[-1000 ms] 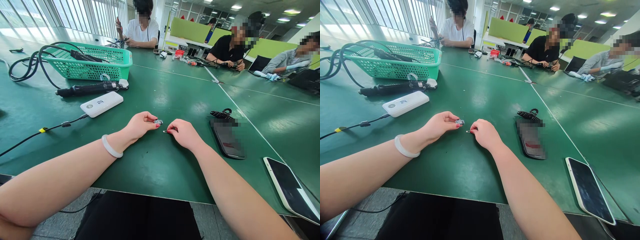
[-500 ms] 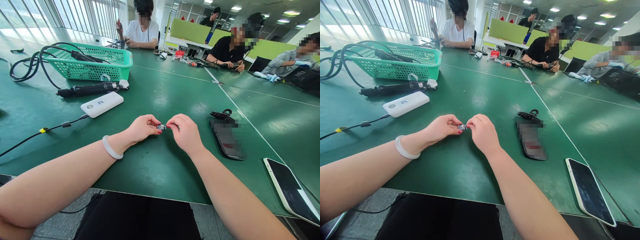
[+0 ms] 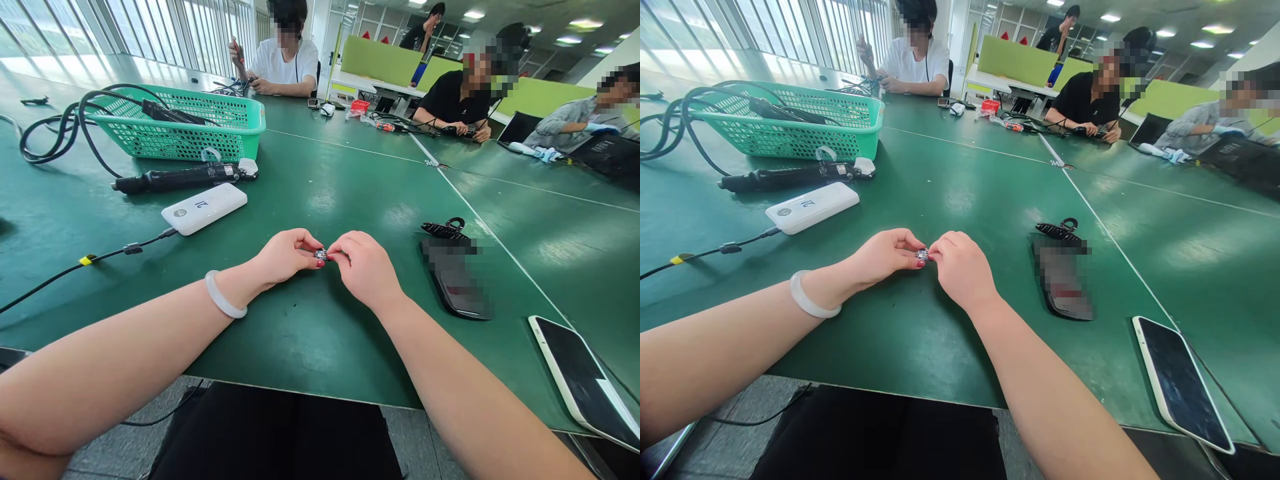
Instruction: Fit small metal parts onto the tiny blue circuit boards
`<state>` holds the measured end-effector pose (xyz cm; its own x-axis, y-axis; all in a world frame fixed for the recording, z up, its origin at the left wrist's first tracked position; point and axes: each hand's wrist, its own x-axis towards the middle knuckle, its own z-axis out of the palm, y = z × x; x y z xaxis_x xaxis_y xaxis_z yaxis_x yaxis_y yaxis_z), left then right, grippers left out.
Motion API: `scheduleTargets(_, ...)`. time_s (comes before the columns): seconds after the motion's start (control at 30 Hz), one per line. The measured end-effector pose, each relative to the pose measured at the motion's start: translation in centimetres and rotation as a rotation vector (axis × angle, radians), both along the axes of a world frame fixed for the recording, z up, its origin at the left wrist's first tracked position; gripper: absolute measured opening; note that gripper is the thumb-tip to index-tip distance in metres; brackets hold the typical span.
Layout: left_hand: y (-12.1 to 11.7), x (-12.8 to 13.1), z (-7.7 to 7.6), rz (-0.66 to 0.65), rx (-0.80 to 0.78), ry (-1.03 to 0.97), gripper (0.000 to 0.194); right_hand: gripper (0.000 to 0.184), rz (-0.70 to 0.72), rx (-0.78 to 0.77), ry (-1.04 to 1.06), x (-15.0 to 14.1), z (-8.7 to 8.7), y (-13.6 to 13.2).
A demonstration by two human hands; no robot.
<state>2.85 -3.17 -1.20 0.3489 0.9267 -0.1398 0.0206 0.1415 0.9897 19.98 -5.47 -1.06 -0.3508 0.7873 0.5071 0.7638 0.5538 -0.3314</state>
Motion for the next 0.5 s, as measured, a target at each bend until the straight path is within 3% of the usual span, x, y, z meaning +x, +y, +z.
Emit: scheduleTargets(0.5, -0.06, -0.03, 0.15, -0.002, -0.004, 0.008, 0.021, 0.020, -0.020, 0.017, -0.004, 0.13, 0.20, -0.18)
